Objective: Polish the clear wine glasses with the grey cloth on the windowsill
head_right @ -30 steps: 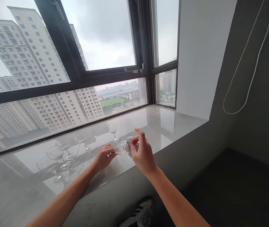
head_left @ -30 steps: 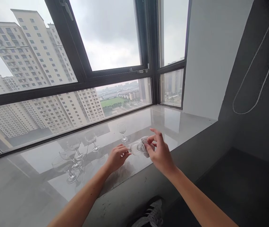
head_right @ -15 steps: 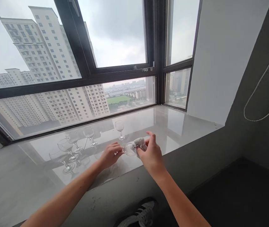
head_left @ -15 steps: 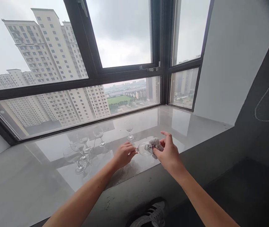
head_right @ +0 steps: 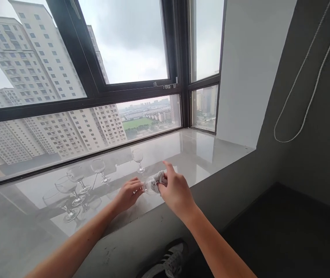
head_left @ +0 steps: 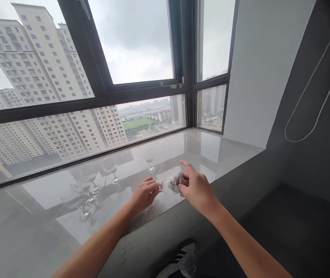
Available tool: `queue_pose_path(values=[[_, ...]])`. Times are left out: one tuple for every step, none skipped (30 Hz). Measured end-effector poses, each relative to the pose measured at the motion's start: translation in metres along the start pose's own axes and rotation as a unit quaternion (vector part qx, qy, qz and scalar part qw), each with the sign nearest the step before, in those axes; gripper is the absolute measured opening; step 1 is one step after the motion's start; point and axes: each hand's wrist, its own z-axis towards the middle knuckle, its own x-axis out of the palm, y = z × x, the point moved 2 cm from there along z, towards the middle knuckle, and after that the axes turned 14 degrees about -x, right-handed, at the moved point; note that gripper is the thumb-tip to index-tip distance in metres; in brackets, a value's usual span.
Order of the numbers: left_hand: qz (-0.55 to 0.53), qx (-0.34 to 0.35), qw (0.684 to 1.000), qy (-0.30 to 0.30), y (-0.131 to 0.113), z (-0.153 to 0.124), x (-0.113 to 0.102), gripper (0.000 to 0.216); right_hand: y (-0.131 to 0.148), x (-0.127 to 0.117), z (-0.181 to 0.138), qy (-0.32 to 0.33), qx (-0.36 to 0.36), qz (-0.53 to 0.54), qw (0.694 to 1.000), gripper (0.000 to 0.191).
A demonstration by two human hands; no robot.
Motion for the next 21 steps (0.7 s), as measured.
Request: queue_pose_path(values=[[0.016, 0.009, 1.000, -0.011, -0.002, -0.001, -0.001, 0.026, -0.001, -0.002, 0.000, 0.001, 0.009, -0.008, 1.000, 0.070], [0.033, 0.016, 0.999, -0.023, -0.005, -0.001, -0.002, 0.024, -0.003, -0.003, 0.001, 0.000, 0.020, -0.016, 1.000, 0.069], [0.049, 0.023, 0.998, -0.034, -0.007, -0.002, -0.002, 0.023, -0.005, -0.004, 0.001, -0.002, 0.033, -0.024, 0.999, 0.069], [0.061, 0.027, 0.997, -0.041, -0.008, -0.002, -0.003, 0.023, -0.007, -0.003, 0.001, -0.006, 0.045, -0.029, 0.999, 0.068], [0.069, 0.028, 0.996, -0.045, -0.009, -0.002, -0.003, 0.022, -0.009, -0.002, 0.000, -0.010, 0.055, -0.030, 0.998, 0.068], [0.072, 0.026, 0.996, -0.046, -0.009, -0.001, -0.003, 0.021, -0.011, 0.000, 0.000, -0.015, 0.061, -0.027, 0.998, 0.068], [0.070, 0.020, 0.996, -0.043, -0.008, -0.001, -0.002, 0.021, -0.011, 0.002, -0.001, -0.021, 0.061, -0.019, 0.998, 0.067], [0.064, 0.009, 0.997, -0.040, -0.006, 0.000, -0.002, 0.021, -0.012, 0.004, -0.001, -0.028, 0.054, -0.006, 0.998, 0.066], [0.053, -0.004, 0.998, -0.038, -0.003, 0.001, -0.001, 0.021, -0.011, 0.006, -0.002, -0.036, 0.040, 0.008, 0.998, 0.065], [0.041, -0.020, 0.998, -0.037, 0.000, 0.001, -0.001, 0.021, -0.009, 0.007, -0.002, -0.046, 0.019, 0.019, 0.999, 0.064], [0.027, -0.037, 0.998, -0.039, 0.005, 0.002, -0.001, 0.022, -0.006, 0.007, -0.003, -0.057, -0.009, 0.024, 0.998, 0.064], [0.014, -0.057, 0.997, -0.042, 0.009, 0.003, -0.001, 0.022, -0.001, 0.005, -0.003, -0.067, -0.042, 0.020, 0.997, 0.065], [0.000, -0.081, 0.995, -0.050, 0.014, 0.003, -0.001, 0.021, 0.004, 0.002, -0.003, -0.078, -0.076, 0.007, 0.994, 0.066], [-0.016, -0.109, 0.992, -0.061, 0.019, 0.004, -0.002, 0.020, 0.010, -0.002, -0.004, -0.088, -0.109, -0.014, 0.990, 0.067], [-0.035, -0.143, 0.986, -0.075, 0.023, 0.004, -0.003, 0.018, 0.017, -0.006, -0.004, -0.096, -0.138, -0.036, 0.985, 0.067], [-0.057, -0.179, 0.978, -0.088, 0.027, 0.005, -0.005, 0.014, 0.024, -0.012, -0.005, -0.103, -0.162, -0.055, 0.980, 0.068], [-0.082, -0.213, 0.968, -0.100, 0.030, 0.005, -0.006, 0.011, 0.032, -0.017, -0.006, -0.110, -0.180, -0.068, 0.975, 0.069], [-0.108, -0.241, 0.958, -0.109, 0.032, 0.006, -0.007, 0.010, 0.040, -0.022, -0.007, -0.115, -0.195, -0.073, 0.971, 0.070], [-0.132, -0.260, 0.950, -0.115, 0.033, 0.006, -0.009, 0.011, 0.047, -0.026, -0.008, -0.118, -0.209, -0.072, 0.968, 0.071], [-0.153, -0.269, 0.944, -0.118, 0.033, 0.007, -0.010, 0.013, 0.055, -0.030, -0.009, -0.118, -0.225, -0.069, 0.965, 0.073], [-0.167, -0.272, 0.939, -0.126, 0.032, 0.008, -0.012, 0.015, 0.063, -0.033, -0.011, -0.115, -0.245, -0.066, 0.961, 0.075]])
